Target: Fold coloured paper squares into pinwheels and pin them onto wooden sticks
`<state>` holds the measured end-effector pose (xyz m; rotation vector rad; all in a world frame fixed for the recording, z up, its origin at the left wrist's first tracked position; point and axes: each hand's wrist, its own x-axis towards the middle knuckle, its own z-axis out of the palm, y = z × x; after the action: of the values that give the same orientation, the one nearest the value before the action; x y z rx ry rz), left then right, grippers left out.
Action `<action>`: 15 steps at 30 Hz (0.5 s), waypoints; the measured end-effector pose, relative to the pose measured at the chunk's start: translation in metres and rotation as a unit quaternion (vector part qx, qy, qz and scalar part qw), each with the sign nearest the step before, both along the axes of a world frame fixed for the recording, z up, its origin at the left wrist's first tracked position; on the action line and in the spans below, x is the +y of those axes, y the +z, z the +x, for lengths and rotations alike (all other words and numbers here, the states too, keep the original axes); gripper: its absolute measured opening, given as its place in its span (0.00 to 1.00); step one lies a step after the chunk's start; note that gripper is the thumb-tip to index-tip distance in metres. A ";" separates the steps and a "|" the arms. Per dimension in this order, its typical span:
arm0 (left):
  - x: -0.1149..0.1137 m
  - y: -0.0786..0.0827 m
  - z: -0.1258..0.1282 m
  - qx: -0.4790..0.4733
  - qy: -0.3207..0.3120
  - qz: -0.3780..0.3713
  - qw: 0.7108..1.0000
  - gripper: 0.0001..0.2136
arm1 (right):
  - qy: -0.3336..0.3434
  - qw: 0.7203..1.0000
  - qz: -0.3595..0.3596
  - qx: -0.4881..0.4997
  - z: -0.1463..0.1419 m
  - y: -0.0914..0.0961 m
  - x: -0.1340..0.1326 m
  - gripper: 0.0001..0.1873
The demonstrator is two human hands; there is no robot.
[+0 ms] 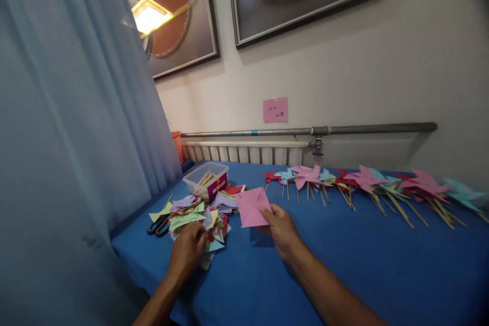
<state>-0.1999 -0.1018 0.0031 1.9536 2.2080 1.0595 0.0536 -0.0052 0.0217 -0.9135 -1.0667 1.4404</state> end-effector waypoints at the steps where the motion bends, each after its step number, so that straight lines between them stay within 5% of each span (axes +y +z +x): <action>1: -0.008 -0.001 0.006 0.036 -0.011 0.016 0.999 0.08 | 0.006 1.000 -0.024 0.020 0.012 0.000 -0.004 0.13; 5: -0.027 0.008 0.037 0.080 0.011 0.109 0.991 0.14 | 0.043 0.996 -0.069 0.040 0.054 -0.001 -0.024 0.13; 9: 0.002 0.034 0.095 -0.161 -0.075 0.035 0.983 0.14 | 0.081 0.993 -0.050 0.068 0.080 0.006 -0.037 0.18; 10: 0.016 0.040 0.112 -0.262 -0.112 -0.008 0.959 0.17 | 0.086 0.993 -0.041 0.076 0.085 0.008 -0.038 0.19; 12: 0.047 0.046 0.144 -0.453 -0.237 -0.094 0.854 0.24 | 0.081 0.993 -0.021 0.087 0.094 0.009 -0.036 0.19; 14: 0.075 0.045 0.173 -0.553 -0.305 -0.135 0.764 0.27 | 0.052 0.995 -0.010 0.090 0.102 0.004 -0.029 0.19; 15: 0.087 0.043 0.186 -0.577 -0.310 -0.136 0.743 0.27 | 0.029 0.996 -0.009 0.088 0.106 -0.001 -0.024 0.19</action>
<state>-0.0142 -0.0150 0.0462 1.1268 0.8666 1.1917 0.1600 -0.0290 0.0208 -0.7596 -0.9565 1.5499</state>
